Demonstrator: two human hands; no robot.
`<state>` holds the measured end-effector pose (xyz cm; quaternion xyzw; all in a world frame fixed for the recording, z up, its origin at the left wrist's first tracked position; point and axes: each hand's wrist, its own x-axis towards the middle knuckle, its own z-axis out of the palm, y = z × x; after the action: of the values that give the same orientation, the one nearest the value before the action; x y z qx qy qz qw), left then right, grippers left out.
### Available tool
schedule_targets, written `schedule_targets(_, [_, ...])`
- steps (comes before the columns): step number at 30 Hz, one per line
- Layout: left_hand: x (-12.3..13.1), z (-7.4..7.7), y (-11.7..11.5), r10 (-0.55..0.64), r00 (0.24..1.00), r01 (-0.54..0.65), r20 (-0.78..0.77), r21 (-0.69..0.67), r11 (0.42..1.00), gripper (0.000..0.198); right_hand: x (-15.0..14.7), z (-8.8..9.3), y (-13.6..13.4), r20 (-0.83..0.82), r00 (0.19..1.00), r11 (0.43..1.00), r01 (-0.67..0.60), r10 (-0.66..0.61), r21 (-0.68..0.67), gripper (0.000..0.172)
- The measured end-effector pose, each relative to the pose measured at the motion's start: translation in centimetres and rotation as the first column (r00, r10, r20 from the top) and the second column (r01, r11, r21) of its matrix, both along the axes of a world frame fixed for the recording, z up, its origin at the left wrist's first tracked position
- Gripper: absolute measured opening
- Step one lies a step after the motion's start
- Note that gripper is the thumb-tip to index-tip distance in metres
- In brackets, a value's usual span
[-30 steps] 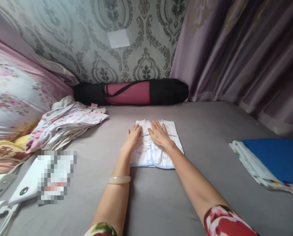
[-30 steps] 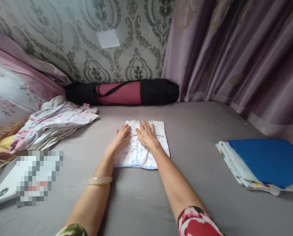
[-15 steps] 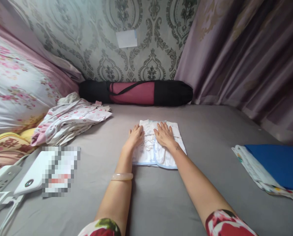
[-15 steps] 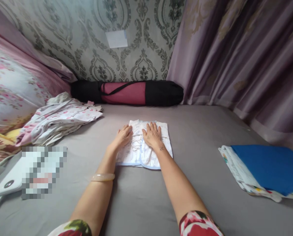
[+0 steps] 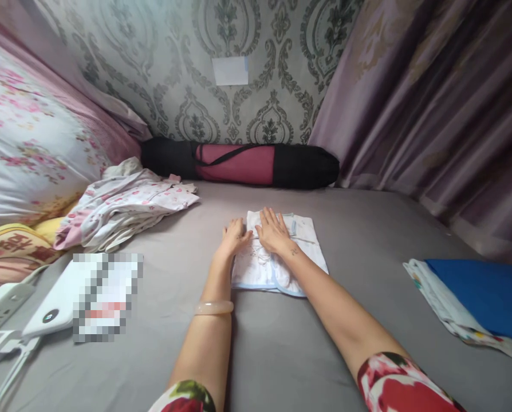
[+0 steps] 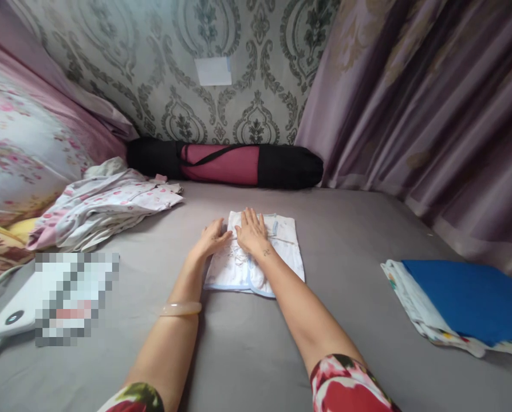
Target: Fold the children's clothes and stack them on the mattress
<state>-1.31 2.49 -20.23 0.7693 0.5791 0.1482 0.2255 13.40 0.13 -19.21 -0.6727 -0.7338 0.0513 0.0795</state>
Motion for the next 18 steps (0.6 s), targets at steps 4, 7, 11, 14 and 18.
schedule_targets(4, [-0.2, -0.1, 0.1, 0.009, 1.0, -0.009, -0.024, -0.007, 1.0, 0.046, -0.6, -1.7, 0.8, 0.002, 1.0, 1.0, 0.008, -0.009, 0.012, 0.061])
schedule_targets(7, [-0.1, -0.3, 0.1, 0.002, 1.0, -0.002, -0.021, 0.011, 1.0, 0.043, -0.6, -2.5, 1.0, 0.011, 1.0, 0.999, 0.016, -0.016, 0.045, 0.061])
schedule_targets(11, [0.0, -0.5, 0.2, 0.004, 1.0, -0.003, -0.016, 0.022, 1.0, 0.041, -0.6, -2.4, 0.9, 0.012, 1.0, 0.999, 0.021, -0.021, 0.039, 0.061])
schedule_targets(14, [-0.1, -0.7, 0.3, 0.006, 1.0, -0.006, 0.001, 0.028, 1.0, 0.045, -0.6, -1.9, 1.0, 0.007, 1.0, 1.0, 0.027, -0.027, 0.002, 0.061])
schedule_targets(18, [-0.2, -0.8, 0.6, 0.022, 0.998, -0.026, 0.058, 0.071, 0.997, 0.05, -0.8, -1.3, 1.0, -0.001, 1.0, 1.0, 0.011, -0.011, -0.024, 0.061])
